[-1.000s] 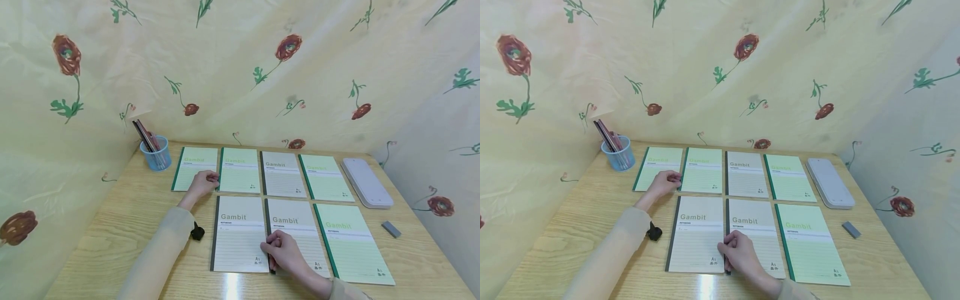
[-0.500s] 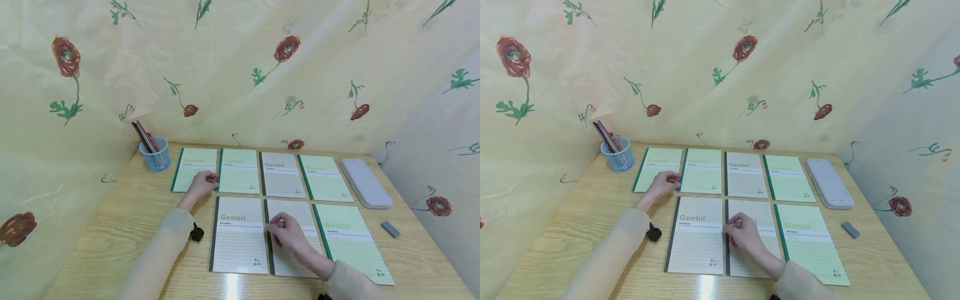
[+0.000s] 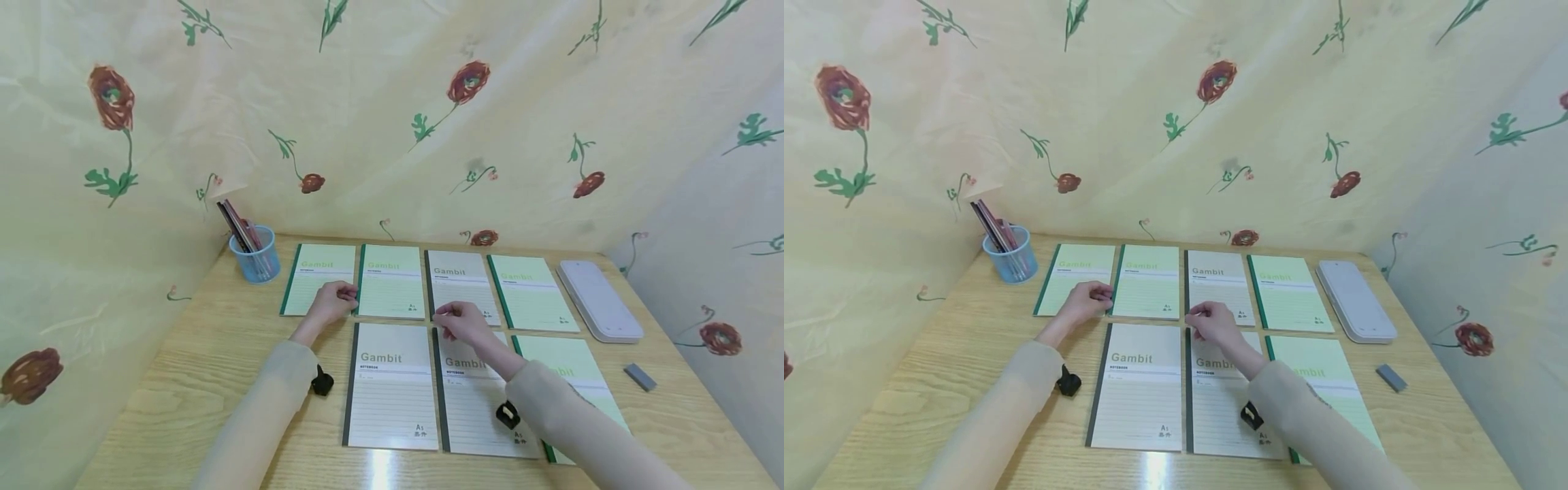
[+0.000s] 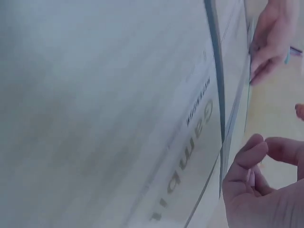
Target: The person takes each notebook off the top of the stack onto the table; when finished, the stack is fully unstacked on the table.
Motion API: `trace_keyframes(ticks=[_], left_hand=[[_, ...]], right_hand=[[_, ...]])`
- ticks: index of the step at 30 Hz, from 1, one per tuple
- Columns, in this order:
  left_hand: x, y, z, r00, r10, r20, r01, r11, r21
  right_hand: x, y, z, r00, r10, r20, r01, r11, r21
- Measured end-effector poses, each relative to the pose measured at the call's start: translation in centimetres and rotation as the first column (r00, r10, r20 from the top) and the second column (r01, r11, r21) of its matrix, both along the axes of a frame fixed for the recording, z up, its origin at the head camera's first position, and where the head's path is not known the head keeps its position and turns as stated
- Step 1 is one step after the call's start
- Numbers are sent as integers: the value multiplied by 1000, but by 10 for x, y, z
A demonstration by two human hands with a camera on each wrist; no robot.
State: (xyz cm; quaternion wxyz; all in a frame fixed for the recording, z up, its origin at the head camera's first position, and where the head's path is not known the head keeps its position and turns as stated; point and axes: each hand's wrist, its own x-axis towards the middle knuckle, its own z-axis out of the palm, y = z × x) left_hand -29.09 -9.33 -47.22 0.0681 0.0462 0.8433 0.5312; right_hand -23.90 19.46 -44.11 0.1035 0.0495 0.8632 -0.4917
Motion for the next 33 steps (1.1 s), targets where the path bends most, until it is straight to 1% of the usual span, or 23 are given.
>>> trace_keyframes(ticks=[3, 7, 10, 13, 17, 22, 26, 30, 33], left_hand=[[-3, 2, -1, 999, 6, 32, -6, 1000, 4], [-9, 6, -2, 997, 8, 82, -9, 1000, 12], [-11, 8, 0, 996, 8, 90, -7, 1000, -11], [-12, 9, 2, 997, 9, 73, -4, 998, -67], [-14, 12, 8, 1000, 2, 32, 3, 986, -164], [-16, 14, 18, 1000, -9, 12, 12, 971, -239], [-18, 16, 23, 1000, -5, 4, 6, 962, -273], [-20, 18, 21, 1000, 24, 11, -19, 957, -288], [-21, 19, 18, 999, 49, 13, -44, 959, -278]], right_hand=[[-14, -1, -3, 1000, 20, 1, -20, 999, 33], [-28, -5, -6, 999, 40, 23, -41, 997, 70], [-36, -8, -9, 997, 62, 37, -65, 994, 89], [-41, -8, -11, 997, 75, 38, -78, 992, 98], [-47, -9, -13, 996, 85, 28, -88, 991, 102], [-49, -9, -15, 994, 109, 24, -111, 987, 115], [-49, -10, -16, 994, 108, 13, -109, 986, 129], [-50, -12, -17, 993, 120, -4, -118, 983, 143], [-50, -12, -17, 992, 128, -19, -123, 980, 156]])
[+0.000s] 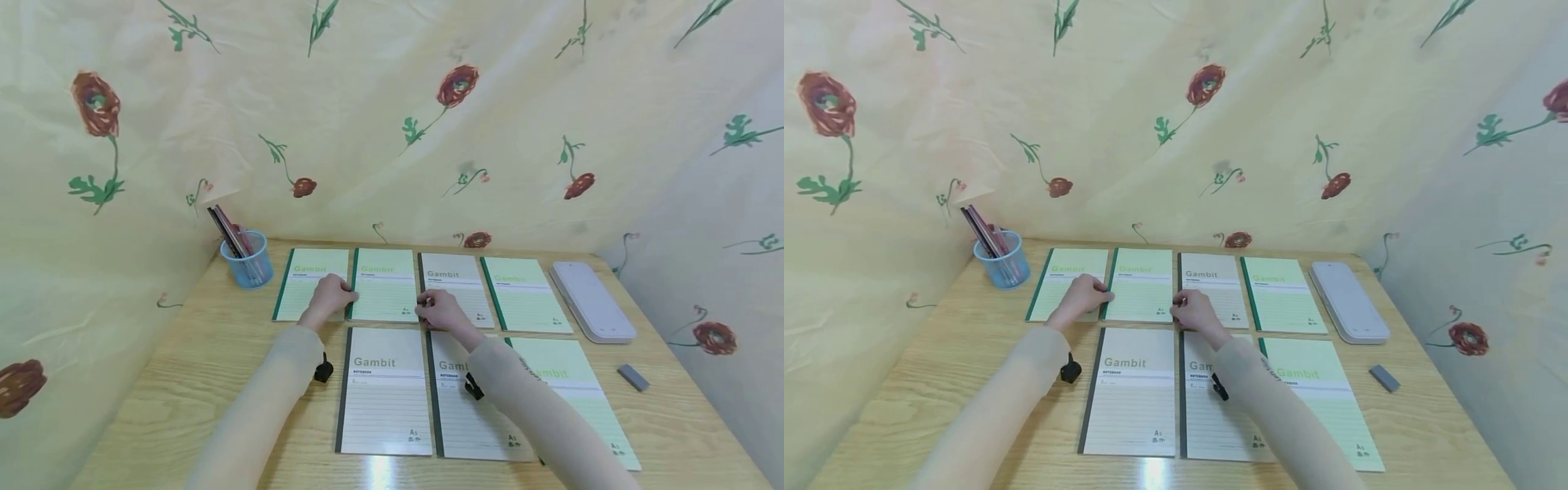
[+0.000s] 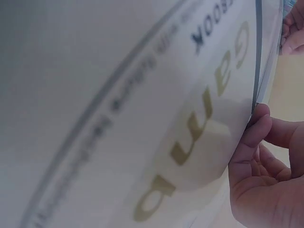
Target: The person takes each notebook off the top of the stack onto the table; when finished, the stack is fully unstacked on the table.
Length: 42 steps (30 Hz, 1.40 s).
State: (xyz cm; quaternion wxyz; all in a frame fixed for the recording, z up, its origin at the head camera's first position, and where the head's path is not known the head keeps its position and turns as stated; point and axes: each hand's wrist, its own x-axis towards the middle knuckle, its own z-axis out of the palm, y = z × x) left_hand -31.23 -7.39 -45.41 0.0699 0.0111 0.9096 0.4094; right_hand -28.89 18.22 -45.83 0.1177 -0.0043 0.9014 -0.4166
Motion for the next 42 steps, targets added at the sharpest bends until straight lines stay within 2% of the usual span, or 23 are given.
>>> trace_keyframes(ticks=[8, 20, 27, 32, 37, 42], left_hand=[[2, 5, -3, 999, 43, -34, -43, 999, -15], [-1, 5, -10, 997, 81, 20, -81, 996, 43], [-2, -4, -6, 992, 68, 106, -85, 983, 161], [-1, -13, -2, 984, 77, 161, -112, 969, 220], [1, -23, 2, 985, 71, 158, -104, 972, 211], [3, -34, 4, 992, 60, 113, -86, 967, 240]], right_hand=[[1, -2, -1, 1000, -3, -21, 3, 1000, 0], [1, -2, -3, 999, -19, -30, 19, 1000, 4], [1, -2, -4, 999, -28, -29, 28, 1000, 0], [2, -4, -2, 999, -27, -28, 26, 1000, -12], [4, -4, 0, 999, -27, -27, 27, 999, -20], [4, -4, -1, 999, -38, -23, 38, 999, -25]])
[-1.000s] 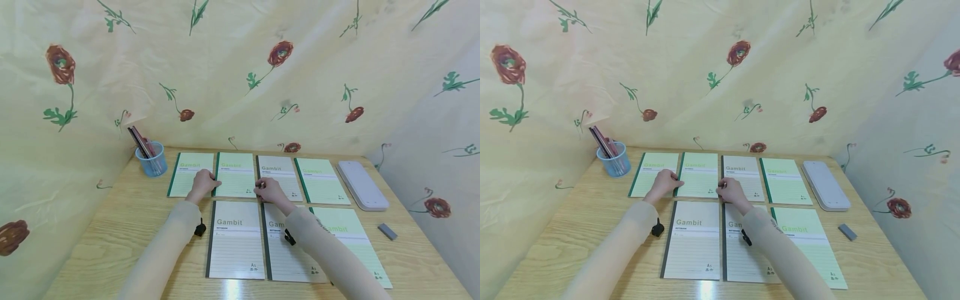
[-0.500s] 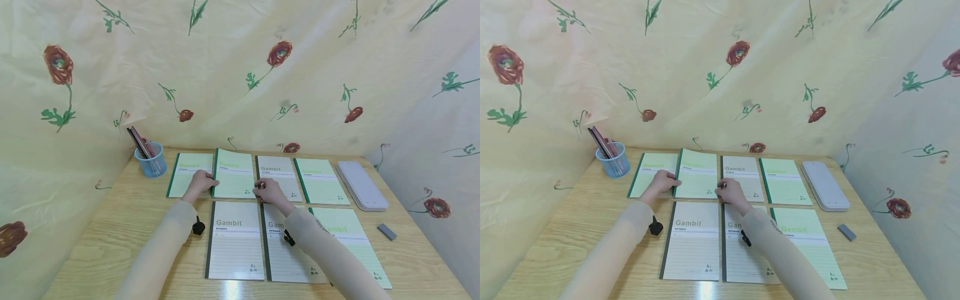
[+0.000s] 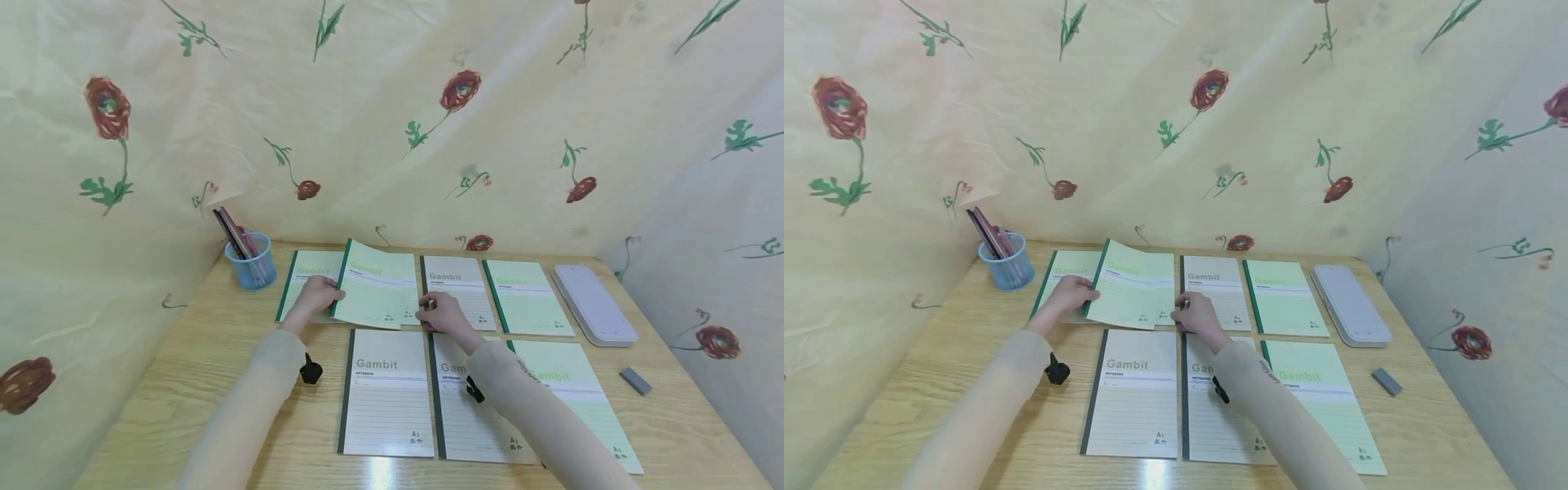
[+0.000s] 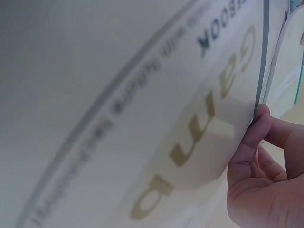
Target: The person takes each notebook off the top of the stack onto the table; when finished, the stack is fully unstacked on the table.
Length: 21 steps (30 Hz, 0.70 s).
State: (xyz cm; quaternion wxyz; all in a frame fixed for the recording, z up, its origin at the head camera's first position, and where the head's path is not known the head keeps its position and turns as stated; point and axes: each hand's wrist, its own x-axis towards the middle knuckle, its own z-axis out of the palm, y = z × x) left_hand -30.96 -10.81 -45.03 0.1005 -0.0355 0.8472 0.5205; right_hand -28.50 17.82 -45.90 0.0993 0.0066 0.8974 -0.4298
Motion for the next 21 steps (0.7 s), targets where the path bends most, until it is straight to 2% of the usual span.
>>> trace_keyframes(ticks=[6, 13, 16, 21], left_hand=[[2, -14, 0, 999, 49, -19, -46, 992, 118], [7, -33, 5, 995, 102, 8, -101, 958, 270], [16, -44, 13, 995, 94, 32, -99, 951, 294], [37, -65, 30, 994, 87, 61, -102, 945, 312]], right_hand=[[1, 2, 1, 1000, 17, -6, -17, 1000, -4], [2, 2, 1, 1000, 9, -9, -9, 1000, -2], [2, 2, 2, 1000, 11, -14, -11, 1000, 1], [1, 0, 2, 1000, 18, -6, -18, 1000, 6]])
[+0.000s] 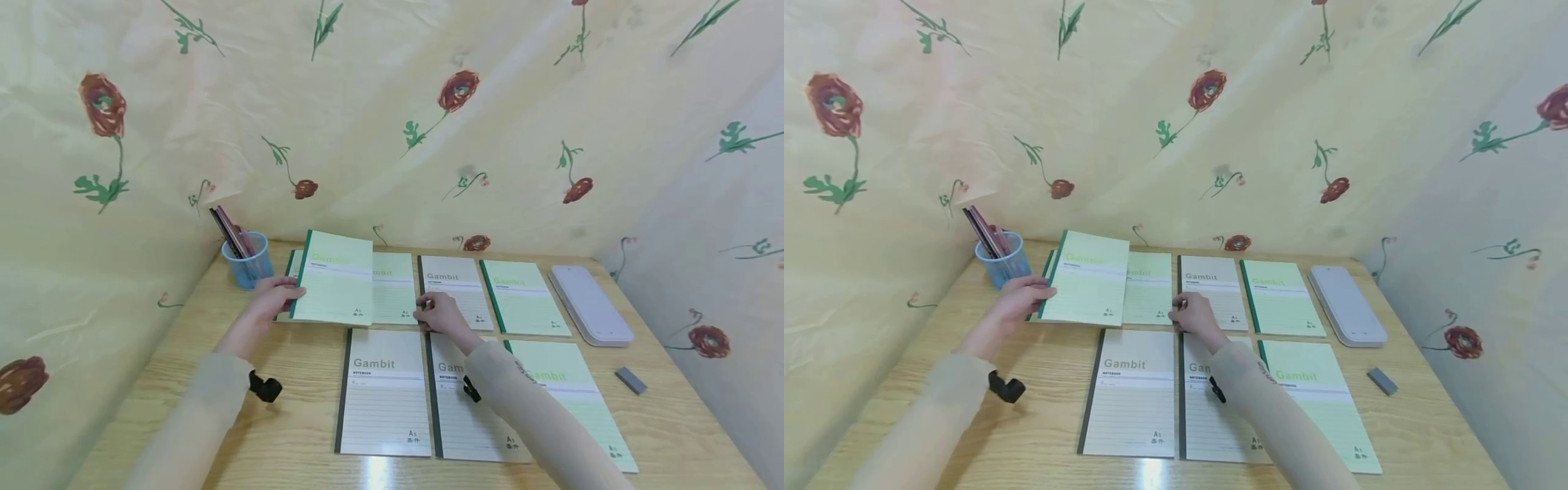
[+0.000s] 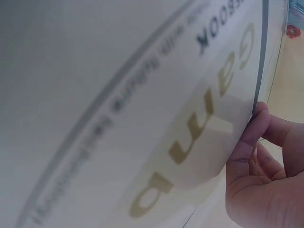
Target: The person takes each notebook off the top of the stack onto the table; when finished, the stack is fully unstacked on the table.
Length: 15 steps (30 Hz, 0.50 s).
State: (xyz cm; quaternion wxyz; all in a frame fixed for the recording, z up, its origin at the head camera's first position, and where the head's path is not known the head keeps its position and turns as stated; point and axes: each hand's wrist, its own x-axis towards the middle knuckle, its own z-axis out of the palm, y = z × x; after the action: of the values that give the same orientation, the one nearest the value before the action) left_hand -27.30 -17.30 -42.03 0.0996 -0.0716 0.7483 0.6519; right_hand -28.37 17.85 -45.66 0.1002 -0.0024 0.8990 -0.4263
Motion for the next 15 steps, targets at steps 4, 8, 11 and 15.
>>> trace_keyframes(ticks=[4, 8, 11, 15], left_hand=[[18, -17, 10, 1000, -27, -17, 27, 1000, -12], [39, -33, 12, 997, -65, -30, 63, 997, -54], [56, -46, 7, 996, -90, -30, 87, 994, -66], [79, -60, -2, 995, -97, 3, 97, 989, -109]], right_hand=[[1, 0, 0, 1000, -2, 3, 2, 1000, -2], [0, 1, 1, 1000, -7, 6, 7, 1000, -13], [-1, 2, 0, 1000, -7, 9, 7, 1000, -14], [0, 0, 0, 1000, -1, 13, 2, 1000, -13]])
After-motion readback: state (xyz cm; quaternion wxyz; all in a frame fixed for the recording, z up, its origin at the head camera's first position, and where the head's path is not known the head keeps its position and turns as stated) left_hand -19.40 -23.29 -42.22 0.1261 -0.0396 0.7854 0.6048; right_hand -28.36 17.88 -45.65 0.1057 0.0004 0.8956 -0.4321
